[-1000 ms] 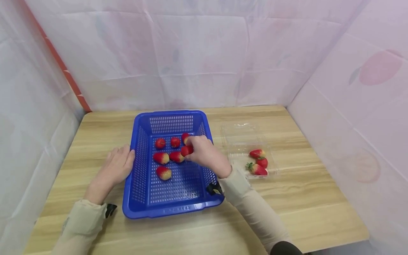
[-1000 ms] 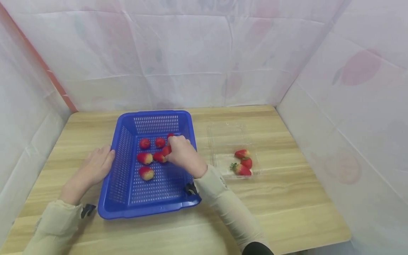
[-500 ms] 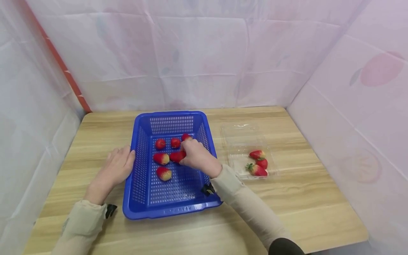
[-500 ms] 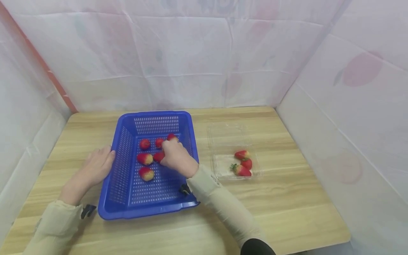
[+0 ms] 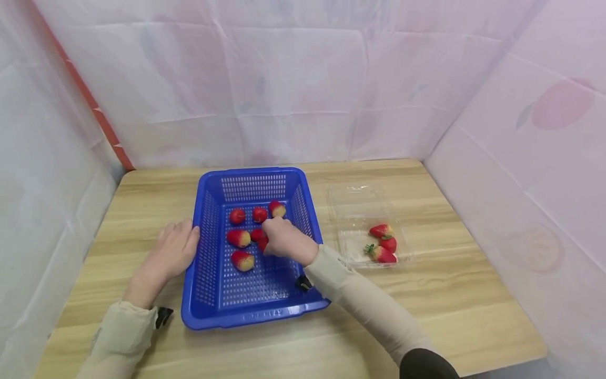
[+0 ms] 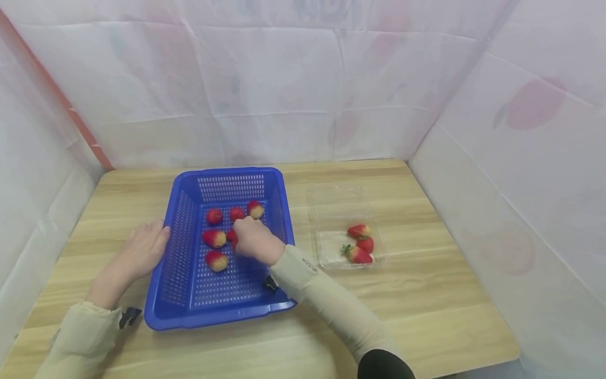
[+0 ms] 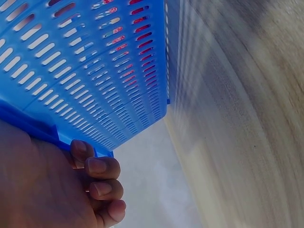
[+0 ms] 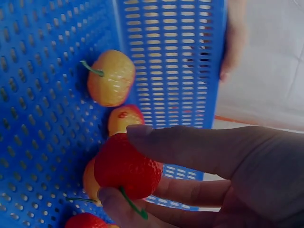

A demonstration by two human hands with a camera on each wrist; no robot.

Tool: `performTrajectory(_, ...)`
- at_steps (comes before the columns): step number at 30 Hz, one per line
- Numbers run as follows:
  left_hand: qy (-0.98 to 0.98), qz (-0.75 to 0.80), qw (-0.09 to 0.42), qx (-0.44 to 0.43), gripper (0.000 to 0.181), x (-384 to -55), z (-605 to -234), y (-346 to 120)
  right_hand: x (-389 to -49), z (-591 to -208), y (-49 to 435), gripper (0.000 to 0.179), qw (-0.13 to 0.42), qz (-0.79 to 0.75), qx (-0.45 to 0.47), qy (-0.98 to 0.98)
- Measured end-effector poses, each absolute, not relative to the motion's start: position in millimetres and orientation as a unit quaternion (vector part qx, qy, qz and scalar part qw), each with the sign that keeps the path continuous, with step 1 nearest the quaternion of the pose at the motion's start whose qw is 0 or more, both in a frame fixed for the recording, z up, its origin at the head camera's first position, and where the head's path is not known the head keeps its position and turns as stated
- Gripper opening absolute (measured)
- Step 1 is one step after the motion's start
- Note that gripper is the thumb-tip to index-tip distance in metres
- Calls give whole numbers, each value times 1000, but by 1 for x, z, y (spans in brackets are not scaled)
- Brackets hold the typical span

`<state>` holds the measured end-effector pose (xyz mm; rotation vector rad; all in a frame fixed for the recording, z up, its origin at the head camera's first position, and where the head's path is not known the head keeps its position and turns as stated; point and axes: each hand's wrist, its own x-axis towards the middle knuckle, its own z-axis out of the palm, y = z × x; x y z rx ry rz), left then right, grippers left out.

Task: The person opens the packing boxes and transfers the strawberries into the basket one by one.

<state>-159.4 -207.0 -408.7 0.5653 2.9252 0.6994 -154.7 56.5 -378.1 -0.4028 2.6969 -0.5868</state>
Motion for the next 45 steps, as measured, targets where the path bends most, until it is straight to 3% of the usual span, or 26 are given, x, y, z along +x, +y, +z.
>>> performTrajectory(10, 955, 230, 41, 185, 37, -159, -410, -209, -153, -389, 46, 19, 190, -136, -182, 955)
performTrajectory(17, 955, 230, 40, 185, 37, -160, -409, -209, -152, -395, 38, 9, 211, -100, -182, 955)
performTrajectory(35, 954, 229, 33, 191, 35, -159, -411, -207, -149, -396, 39, 5, 171, -68, -178, 967)
performTrajectory(45, 956, 223, 40, 188, 36, -159, -410, -208, -147, -394, 39, 6, 185, -80, -172, 964)
